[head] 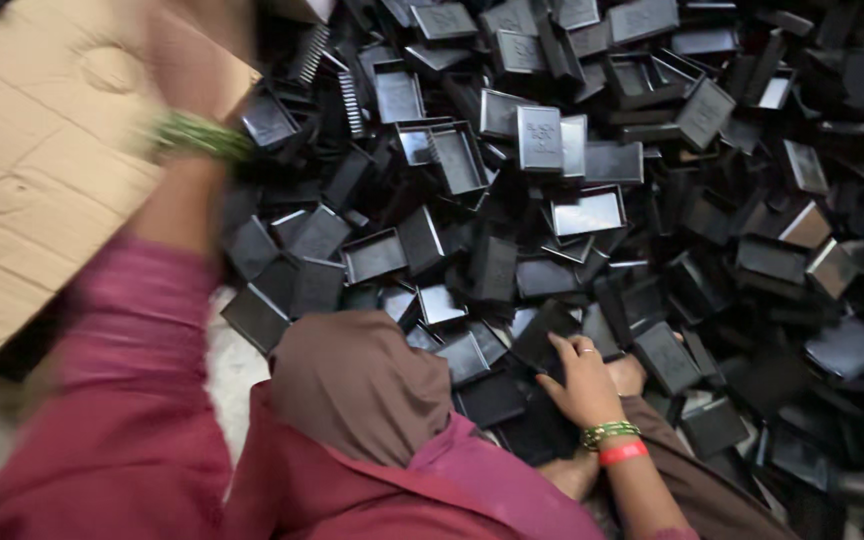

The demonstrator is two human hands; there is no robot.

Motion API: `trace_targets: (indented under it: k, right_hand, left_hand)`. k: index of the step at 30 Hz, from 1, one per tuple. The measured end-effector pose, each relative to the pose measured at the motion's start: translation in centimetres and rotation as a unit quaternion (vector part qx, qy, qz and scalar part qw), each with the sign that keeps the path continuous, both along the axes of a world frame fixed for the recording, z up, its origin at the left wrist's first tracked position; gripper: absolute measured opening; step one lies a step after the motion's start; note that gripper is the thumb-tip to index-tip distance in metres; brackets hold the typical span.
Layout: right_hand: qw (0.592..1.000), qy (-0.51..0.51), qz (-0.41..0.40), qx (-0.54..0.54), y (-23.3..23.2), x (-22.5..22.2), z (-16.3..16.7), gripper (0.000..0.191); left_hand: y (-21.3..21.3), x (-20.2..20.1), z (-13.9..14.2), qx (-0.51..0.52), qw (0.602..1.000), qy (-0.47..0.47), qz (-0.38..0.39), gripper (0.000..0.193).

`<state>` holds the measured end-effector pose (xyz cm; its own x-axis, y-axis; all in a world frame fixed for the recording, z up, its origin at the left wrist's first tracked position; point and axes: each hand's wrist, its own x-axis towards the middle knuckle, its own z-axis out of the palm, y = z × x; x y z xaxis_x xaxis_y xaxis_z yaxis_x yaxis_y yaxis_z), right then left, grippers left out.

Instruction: The person sits on the floor in front of a large pile of black plastic boxes, picks up individual boxes, turns them over in their hands, and stacks matching boxes together. They occasionally toss stacked boxes aside and reach for more boxes from the pile, while other workers handle boxes nearby.

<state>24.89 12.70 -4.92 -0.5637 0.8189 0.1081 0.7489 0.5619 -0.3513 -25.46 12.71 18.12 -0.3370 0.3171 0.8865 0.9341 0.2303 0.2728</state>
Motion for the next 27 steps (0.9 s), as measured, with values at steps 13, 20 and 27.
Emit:
trace_targets:
  k: [13,20,27]
  right_hand:
    - [0.996,0.006,-0.075,-0.057,2.6,2.4,-1.1,0.078]
    - [0.989,0.075,0.083,0.099,9.7,-1.6,0.1,0.060]
    - [0.969,-0.032,0.124,0.212,11.2,-4.9,-0.5,0.046]
  left_hand:
    - [1.5,35.4,-28.5,-0.398,0.826,-0.318,-0.240,0.059]
    - [-0.4,34.9,-28.8,-0.478,0.819,-0.230,-0.218,0.052]
    - [-0.3,32.4,-29.1,-0.412,0.859,-0.182,-0.242,0.027]
